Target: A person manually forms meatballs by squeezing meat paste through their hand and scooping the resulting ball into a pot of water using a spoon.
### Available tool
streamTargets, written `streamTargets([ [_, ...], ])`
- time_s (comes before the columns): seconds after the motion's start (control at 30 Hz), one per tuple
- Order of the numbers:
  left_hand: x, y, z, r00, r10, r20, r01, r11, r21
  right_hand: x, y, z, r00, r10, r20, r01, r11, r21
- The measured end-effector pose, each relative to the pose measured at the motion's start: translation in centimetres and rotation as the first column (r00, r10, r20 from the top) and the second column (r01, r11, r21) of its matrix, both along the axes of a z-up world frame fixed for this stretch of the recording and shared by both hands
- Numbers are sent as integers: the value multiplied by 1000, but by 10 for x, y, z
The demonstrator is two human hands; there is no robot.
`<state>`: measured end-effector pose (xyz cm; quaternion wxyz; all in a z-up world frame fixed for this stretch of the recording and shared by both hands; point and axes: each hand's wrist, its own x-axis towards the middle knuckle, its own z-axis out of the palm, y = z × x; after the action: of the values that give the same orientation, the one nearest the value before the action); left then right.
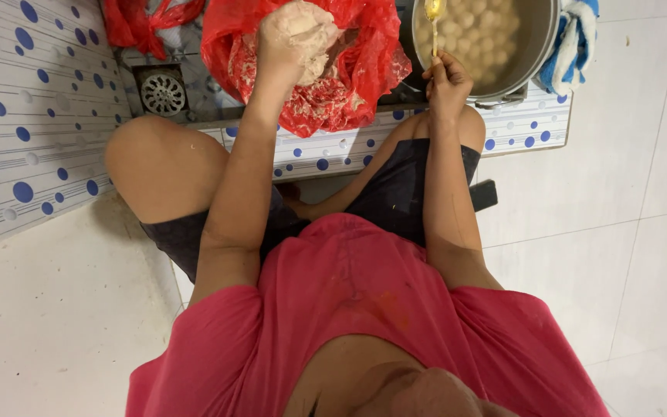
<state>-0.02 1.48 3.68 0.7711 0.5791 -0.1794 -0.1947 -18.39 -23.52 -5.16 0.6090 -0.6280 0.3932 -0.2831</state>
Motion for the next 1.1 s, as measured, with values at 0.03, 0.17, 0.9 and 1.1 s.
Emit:
streamTargets([
  [0.03,0,1,0,1000,1,-1,-1,1000,1,0,0,-1,1000,1,-1,-1,1000,1],
  [0.17,6,-1,-29,964,95,250,-137,978,155,0,0,0,1000,7,-2,-7,1000,-19],
  [0.9,2,2,-2,969,53,243,-88,987,135,0,-3,-7,1000,-5,15,5,1000,-10],
  [1.1,7,0,-27,952,89,294,-149,971,186,0,-1,-2,1000,5,0,-5,1000,-17],
])
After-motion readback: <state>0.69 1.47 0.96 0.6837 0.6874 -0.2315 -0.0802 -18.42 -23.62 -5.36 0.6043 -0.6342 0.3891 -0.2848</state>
